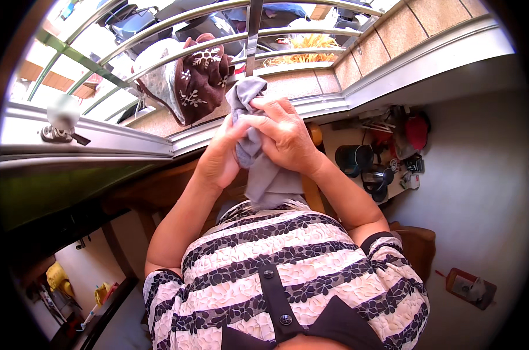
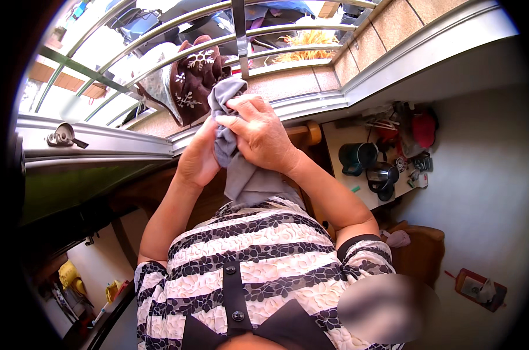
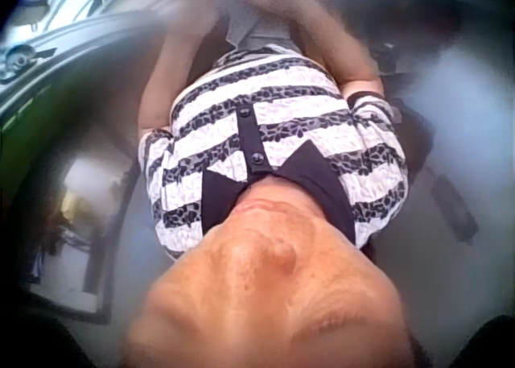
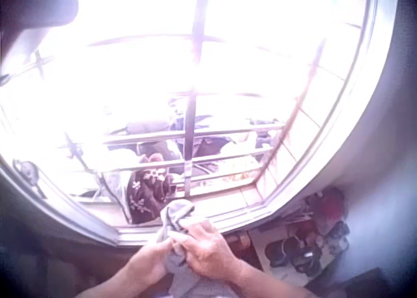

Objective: The person uses a grey cloth to wipe the metal window frame and the adjacent wall area. They clean the horizontal track and the vertical side of the frame, moving the cloth along the surfaces to remove dust or dirt.

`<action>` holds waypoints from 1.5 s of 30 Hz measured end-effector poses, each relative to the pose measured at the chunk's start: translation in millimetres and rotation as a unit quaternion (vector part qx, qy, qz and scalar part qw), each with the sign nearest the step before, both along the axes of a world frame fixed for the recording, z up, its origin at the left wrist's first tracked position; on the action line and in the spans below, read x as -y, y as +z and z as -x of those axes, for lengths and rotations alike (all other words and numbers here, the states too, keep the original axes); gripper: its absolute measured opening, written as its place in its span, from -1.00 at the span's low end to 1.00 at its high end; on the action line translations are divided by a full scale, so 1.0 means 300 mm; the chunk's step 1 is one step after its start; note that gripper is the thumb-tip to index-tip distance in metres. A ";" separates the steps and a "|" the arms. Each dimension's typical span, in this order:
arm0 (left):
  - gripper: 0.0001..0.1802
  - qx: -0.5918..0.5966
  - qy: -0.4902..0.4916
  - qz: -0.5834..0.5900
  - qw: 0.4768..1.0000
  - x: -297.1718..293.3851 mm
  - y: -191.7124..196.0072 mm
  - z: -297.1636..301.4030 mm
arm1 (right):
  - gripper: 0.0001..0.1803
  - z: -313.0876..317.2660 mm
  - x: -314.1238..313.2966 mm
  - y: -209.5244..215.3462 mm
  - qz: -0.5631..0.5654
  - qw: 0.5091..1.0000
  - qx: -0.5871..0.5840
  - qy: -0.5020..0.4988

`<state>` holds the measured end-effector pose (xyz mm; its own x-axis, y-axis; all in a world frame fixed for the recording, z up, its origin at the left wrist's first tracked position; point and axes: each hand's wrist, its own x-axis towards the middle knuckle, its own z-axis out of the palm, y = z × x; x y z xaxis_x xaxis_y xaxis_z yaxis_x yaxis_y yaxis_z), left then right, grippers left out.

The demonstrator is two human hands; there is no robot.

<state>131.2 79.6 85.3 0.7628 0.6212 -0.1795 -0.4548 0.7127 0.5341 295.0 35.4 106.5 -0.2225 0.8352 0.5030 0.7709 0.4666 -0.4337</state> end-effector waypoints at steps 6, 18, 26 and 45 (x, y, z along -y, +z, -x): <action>-0.51 0.027 -0.006 -0.033 0.999 -0.025 0.073 -0.047 | -0.13 -0.138 0.102 0.277 -0.076 0.996 -0.037 0.000; -0.33 -0.040 -0.023 -0.587 0.809 -0.062 0.508 -0.068 | -0.46 -0.228 0.077 0.568 -0.340 0.929 0.133 -0.060; -0.63 -0.390 0.658 -0.644 0.012 -0.164 0.709 0.336 | -0.54 -0.740 0.127 1.585 -0.686 0.639 0.194 -0.289; -0.25 -0.511 0.643 -0.570 -0.034 -0.389 0.705 0.625 | -0.35 0.195 -0.592 1.804 -0.747 0.605 0.273 0.042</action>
<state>-56.4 196.3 296.7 -0.0021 -0.0088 1.0000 0.9773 -0.2119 0.0001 236.4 213.1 647.8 -0.7055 -0.4865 0.5154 0.5560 0.0709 0.8281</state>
